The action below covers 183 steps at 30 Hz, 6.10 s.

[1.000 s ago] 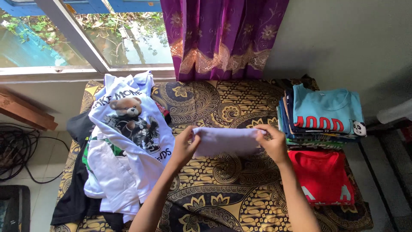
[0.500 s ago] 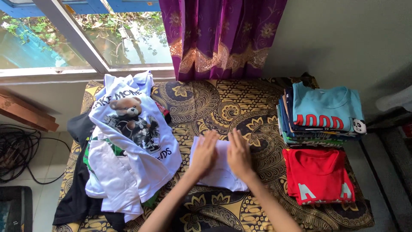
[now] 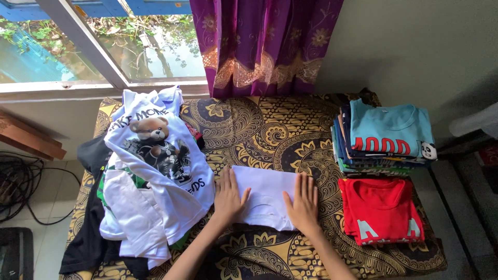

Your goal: Folding several t-shirts and stacking them neatly on a surface.

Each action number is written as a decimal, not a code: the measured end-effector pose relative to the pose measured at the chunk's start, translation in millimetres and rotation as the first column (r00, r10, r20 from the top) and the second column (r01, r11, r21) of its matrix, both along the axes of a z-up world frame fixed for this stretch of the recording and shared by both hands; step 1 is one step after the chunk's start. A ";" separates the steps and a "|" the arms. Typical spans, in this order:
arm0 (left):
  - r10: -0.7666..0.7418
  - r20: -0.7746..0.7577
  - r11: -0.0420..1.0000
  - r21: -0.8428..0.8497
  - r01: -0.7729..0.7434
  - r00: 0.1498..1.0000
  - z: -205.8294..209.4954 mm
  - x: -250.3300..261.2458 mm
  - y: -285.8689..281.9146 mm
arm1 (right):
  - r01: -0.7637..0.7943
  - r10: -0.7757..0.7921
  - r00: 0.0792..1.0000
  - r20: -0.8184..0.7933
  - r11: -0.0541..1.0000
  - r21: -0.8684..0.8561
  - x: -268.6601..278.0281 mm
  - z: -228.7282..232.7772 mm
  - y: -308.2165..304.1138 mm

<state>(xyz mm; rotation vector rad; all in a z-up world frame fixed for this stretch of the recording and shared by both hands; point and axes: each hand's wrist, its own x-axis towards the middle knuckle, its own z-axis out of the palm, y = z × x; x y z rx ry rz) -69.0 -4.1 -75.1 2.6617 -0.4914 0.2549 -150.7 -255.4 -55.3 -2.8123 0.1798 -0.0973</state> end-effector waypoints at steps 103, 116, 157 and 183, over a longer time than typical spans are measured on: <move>-0.284 0.185 0.953 0.160 0.256 0.941 160.1 68.8 -51.7 | 0.240 -0.356 0.782 0.511 0.929 0.281 -72.1 60.5 -118.5; 0.683 0.197 0.689 -0.492 -0.532 0.703 172.7 92.6 122.4 | -0.314 0.131 0.889 0.438 0.871 0.378 -6.1 111.2 -18.1; -0.617 -0.141 0.734 -0.458 0.501 0.775 181.4 49.4 -40.8 | -0.070 -0.108 0.993 0.057 -0.114 0.991 57.8 99.3 -87.9; 0.138 0.362 0.723 -0.673 0.156 0.922 248.4 3.9 -18.5 | -0.003 -0.320 0.731 0.602 0.882 0.471 12.6 99.8 -40.1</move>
